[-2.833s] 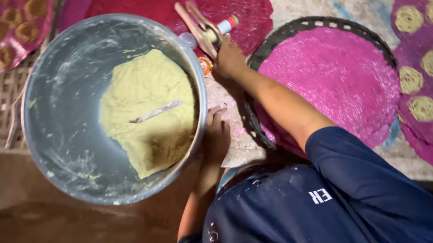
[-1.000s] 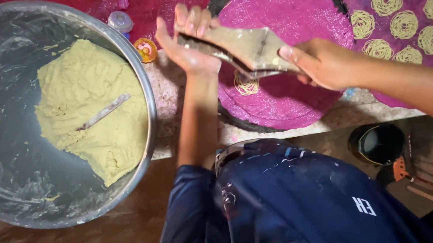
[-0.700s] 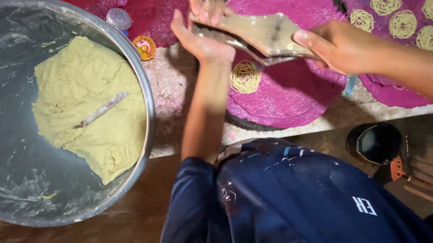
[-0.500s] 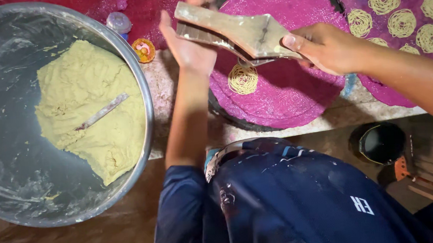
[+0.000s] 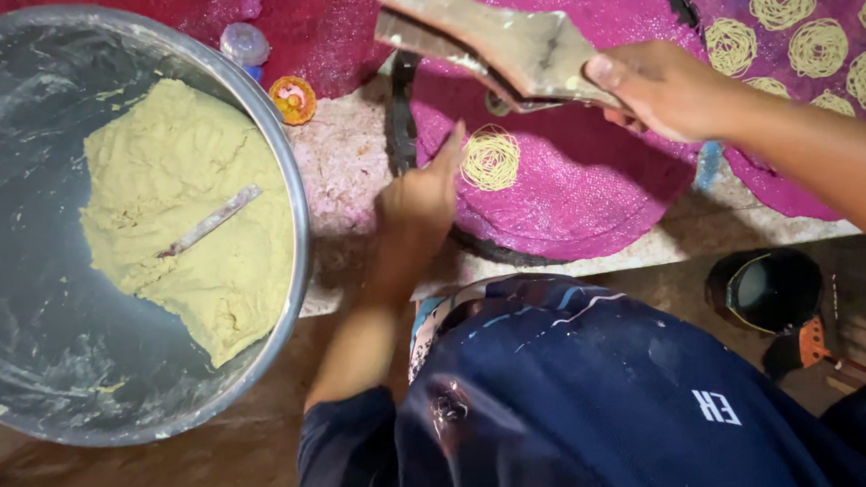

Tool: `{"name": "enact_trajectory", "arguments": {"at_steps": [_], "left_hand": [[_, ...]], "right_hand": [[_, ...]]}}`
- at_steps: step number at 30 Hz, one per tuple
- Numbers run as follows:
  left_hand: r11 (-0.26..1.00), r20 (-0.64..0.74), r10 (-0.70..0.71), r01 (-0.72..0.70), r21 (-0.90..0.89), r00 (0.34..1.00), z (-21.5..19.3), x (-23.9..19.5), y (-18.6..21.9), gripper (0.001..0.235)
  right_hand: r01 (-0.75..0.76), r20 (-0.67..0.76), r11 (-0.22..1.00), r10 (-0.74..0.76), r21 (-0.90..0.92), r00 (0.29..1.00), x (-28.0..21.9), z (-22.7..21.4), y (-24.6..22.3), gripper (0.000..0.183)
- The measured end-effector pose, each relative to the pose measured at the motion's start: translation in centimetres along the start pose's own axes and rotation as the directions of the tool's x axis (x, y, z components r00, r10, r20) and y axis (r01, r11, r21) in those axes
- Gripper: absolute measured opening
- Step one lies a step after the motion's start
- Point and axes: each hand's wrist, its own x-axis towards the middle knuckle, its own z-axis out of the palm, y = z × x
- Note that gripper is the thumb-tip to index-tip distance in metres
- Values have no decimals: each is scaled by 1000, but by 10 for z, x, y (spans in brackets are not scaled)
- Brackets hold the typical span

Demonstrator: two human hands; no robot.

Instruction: The person uses a manual dough press to load dough and extrude spiral-shaped snacks onto pink trays. They repeatedly refill the press from a large metal bowl and arrange the formed snacks in circular patterns on the trays.

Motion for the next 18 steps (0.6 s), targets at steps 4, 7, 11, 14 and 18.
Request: {"name": "enact_trajectory", "arguments": {"at_steps": [4,7,11,14,18], "left_hand": [[889,-126,-35,-27,-456,991,-37,26,22,74],[-128,-77,-41,-82,-988,996,-49,84,36,68],[-255,-202,213,-145,-956,956,-61,112,51,83],[463,104,485,-154,-873,868,-69,86,56,93],[744,254,467,-222,-630,847,-73,44,75,80]], "right_hand": [[3,79,1000,-3,-4,997,2,-6,12,72],[1,210,1000,-2,8,978,12,-3,8,77],[62,276,965,-134,254,952,7,-13,-15,71],[148,166,984,-163,102,972,-22,-34,-38,57],[542,50,643,-619,-541,784,-70,-50,-71,71]]}}
